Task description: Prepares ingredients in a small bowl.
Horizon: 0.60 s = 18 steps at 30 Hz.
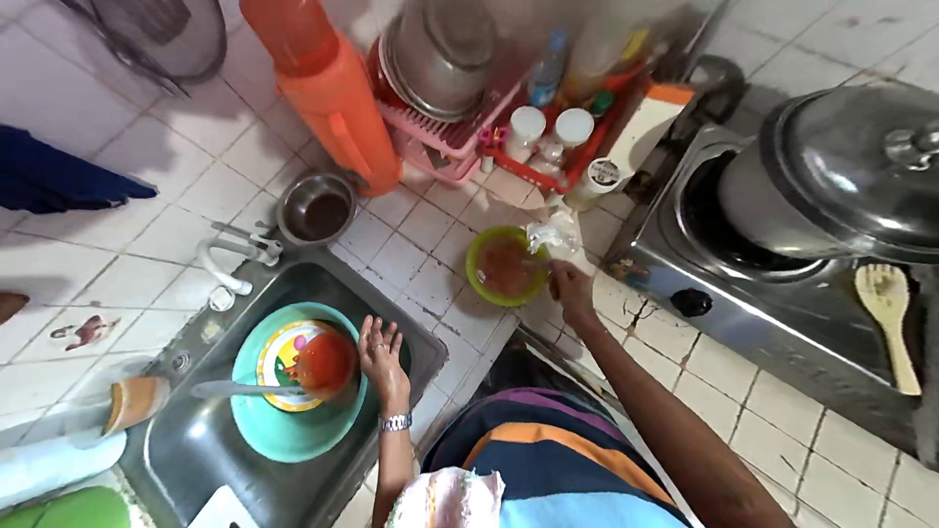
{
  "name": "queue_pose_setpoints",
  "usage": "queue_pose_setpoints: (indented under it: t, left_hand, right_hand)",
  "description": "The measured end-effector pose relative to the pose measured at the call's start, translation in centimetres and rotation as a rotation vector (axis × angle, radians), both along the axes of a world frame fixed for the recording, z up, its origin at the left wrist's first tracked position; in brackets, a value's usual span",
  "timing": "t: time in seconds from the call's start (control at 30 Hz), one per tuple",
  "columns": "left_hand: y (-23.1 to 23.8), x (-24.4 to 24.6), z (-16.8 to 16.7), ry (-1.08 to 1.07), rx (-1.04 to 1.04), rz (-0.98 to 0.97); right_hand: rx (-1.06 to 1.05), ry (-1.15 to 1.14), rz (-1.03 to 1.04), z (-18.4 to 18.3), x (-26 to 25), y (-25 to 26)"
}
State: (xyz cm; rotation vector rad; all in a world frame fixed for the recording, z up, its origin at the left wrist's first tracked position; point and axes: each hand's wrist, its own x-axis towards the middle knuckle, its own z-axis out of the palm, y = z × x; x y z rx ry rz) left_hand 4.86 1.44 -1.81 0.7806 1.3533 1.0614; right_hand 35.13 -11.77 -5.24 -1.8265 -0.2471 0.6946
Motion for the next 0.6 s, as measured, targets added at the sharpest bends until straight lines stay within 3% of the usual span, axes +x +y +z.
queue_pose_setpoints:
  t: [0.6]
  left_hand:
    - [-0.7, 1.1, 0.4, -0.057, -0.021, -0.06]
  right_hand:
    - [0.058, -0.024, -0.039, 0.0, -0.3, -0.4]
